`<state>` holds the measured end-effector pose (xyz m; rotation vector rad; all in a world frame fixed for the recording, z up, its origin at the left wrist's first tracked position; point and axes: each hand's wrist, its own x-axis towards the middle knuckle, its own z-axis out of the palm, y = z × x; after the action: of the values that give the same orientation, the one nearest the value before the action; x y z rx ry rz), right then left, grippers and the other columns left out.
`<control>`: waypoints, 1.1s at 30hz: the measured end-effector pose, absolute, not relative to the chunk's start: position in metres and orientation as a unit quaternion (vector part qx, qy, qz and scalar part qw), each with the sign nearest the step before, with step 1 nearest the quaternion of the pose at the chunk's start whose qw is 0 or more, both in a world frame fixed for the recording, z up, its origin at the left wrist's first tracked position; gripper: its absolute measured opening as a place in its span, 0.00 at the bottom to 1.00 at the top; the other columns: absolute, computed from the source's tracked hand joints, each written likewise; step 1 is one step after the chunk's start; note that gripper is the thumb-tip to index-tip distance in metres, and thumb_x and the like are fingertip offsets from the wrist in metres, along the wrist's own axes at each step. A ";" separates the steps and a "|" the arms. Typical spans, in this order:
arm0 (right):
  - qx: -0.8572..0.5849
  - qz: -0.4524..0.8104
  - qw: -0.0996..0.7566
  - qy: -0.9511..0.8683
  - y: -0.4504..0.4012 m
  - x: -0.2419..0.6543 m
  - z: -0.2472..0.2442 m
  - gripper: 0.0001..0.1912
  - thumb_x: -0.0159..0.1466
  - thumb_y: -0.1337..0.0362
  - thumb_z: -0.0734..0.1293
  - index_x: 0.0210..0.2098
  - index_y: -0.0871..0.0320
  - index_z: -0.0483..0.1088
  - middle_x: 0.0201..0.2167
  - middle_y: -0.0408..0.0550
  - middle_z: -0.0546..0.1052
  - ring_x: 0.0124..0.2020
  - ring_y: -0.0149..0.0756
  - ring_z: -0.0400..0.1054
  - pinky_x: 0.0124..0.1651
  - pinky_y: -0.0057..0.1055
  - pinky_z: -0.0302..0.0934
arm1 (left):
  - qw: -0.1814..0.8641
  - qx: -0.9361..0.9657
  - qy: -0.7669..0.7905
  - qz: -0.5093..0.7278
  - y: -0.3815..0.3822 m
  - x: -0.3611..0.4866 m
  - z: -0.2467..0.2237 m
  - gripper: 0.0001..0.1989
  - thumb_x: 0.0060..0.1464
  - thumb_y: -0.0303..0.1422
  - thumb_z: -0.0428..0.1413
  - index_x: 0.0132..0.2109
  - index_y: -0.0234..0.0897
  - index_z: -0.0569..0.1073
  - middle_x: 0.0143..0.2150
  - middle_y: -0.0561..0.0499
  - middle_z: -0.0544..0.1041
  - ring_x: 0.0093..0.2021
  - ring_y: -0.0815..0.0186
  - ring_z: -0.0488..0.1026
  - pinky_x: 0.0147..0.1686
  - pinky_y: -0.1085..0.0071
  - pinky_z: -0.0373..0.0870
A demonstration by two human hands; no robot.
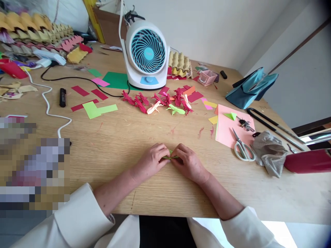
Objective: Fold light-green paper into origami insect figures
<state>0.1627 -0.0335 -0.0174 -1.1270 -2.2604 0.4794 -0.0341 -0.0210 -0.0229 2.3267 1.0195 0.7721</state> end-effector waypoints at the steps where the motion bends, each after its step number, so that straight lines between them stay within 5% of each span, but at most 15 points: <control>1: -0.423 0.179 0.279 -0.843 -0.034 0.162 -0.017 0.03 0.65 0.69 0.65 0.34 0.57 0.70 0.34 0.48 0.71 0.33 0.34 0.66 0.37 0.30 0.60 | 0.242 0.849 0.376 0.282 -0.022 -0.034 -0.023 0.06 0.56 0.24 0.59 0.34 0.37 0.70 0.36 0.52 0.72 0.39 0.65 0.70 0.39 0.70 0.66; 33: -0.475 0.234 0.227 -0.818 -0.036 0.163 -0.011 0.04 0.66 0.70 0.65 0.35 0.58 0.71 0.34 0.47 0.70 0.35 0.34 0.66 0.39 0.31 0.61 | 0.256 0.809 0.469 0.246 -0.026 -0.025 -0.013 0.07 0.55 0.23 0.59 0.31 0.36 0.71 0.32 0.53 0.72 0.37 0.65 0.68 0.38 0.69 0.62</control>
<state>0.1633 -0.0364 -0.0106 -1.3076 -2.2529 0.6450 -0.0255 -0.0261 -0.0134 2.1944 1.2739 0.6670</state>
